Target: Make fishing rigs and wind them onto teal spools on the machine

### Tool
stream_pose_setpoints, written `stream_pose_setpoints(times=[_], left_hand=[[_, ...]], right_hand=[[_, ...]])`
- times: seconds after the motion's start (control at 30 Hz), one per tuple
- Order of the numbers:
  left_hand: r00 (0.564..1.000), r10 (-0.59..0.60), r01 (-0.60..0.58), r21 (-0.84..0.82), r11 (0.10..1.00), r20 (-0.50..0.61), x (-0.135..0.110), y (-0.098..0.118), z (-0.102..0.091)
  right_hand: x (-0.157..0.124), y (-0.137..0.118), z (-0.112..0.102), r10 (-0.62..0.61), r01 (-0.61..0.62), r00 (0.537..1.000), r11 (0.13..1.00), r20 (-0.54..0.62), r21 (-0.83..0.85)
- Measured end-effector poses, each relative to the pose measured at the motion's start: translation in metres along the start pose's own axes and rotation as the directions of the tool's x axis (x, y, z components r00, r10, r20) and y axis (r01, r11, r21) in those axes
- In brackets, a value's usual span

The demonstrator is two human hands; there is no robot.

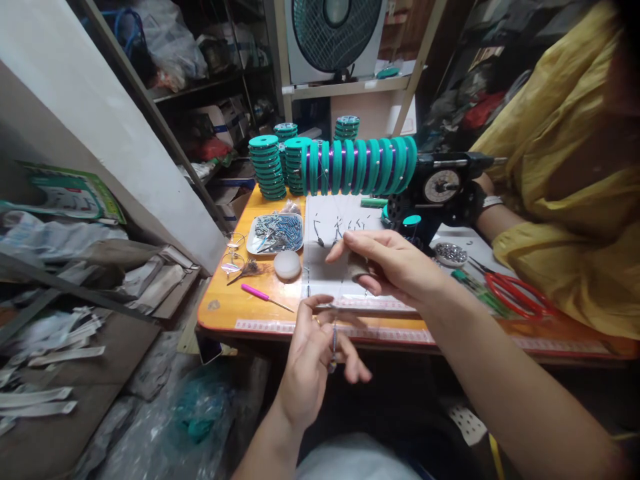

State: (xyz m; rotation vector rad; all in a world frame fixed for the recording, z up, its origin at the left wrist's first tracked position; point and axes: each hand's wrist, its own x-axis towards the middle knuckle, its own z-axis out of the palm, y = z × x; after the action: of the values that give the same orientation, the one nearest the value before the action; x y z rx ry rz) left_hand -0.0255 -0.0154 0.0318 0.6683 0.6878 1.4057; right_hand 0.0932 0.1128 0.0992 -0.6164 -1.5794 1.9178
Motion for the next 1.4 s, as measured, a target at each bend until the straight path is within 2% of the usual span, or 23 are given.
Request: stream_pose_setpoints(times=[0.13, 0.27, 0.37, 0.47, 0.57, 0.67, 0.77, 0.87, 1.1, 1.4], left_hand=[[0.997, 0.037, -0.043, 0.083, 0.996, 0.071, 0.016, 0.012, 0.002], [0.996, 0.069, -0.080, 0.223, 0.972, 0.059, 0.033, 0.022, 0.006], [0.996, 0.073, -0.084, 0.205, 0.975, 0.059, 0.040, 0.024, 0.008], [0.997, 0.054, -0.061, 0.126, 0.990, 0.057, 0.041, 0.024, 0.008], [0.999, 0.025, -0.025, 0.005, 1.000, 0.045, 0.039, 0.024, 0.008], [1.000, -0.005, 0.007, -0.075, 0.997, 0.025, 0.035, 0.024, 0.007], [1.000, -0.027, 0.027, -0.105, 0.994, -0.002, 0.030, 0.022, 0.007], [0.998, -0.055, 0.054, -0.111, 0.992, -0.007, 0.023, 0.019, 0.006], [0.993, -0.121, 0.121, -0.123, 0.985, 0.008, 0.015, 0.013, 0.001], [0.988, -0.148, 0.152, -0.187, 0.970, 0.036, 0.011, 0.008, -0.002]], right_hand=[[-0.001, -0.015, -0.005, -0.041, 0.058, 0.997, 0.952, 0.064, -0.300], [-0.001, -0.024, -0.005, -0.008, 0.040, 0.995, 0.939, 0.096, -0.342], [-0.002, -0.020, -0.006, 0.035, -0.003, 0.993, 0.966, 0.117, -0.257], [0.000, -0.010, -0.006, 0.084, -0.088, 0.983, 0.996, 0.161, 0.018], [0.005, 0.000, 0.000, 0.133, -0.194, 0.973, 0.916, 0.190, 0.350], [0.010, 0.003, 0.010, 0.208, -0.232, 0.973, 0.840, 0.103, 0.491], [0.014, 0.000, 0.018, 0.268, -0.219, 0.963, 0.817, -0.016, 0.533], [0.014, -0.003, 0.020, 0.293, -0.211, 0.953, 0.821, -0.075, 0.530], [0.014, 0.001, 0.014, 0.254, -0.197, 0.966, 0.835, -0.042, 0.514], [0.013, 0.001, 0.015, 0.259, -0.209, 0.965, 0.838, -0.030, 0.504]])
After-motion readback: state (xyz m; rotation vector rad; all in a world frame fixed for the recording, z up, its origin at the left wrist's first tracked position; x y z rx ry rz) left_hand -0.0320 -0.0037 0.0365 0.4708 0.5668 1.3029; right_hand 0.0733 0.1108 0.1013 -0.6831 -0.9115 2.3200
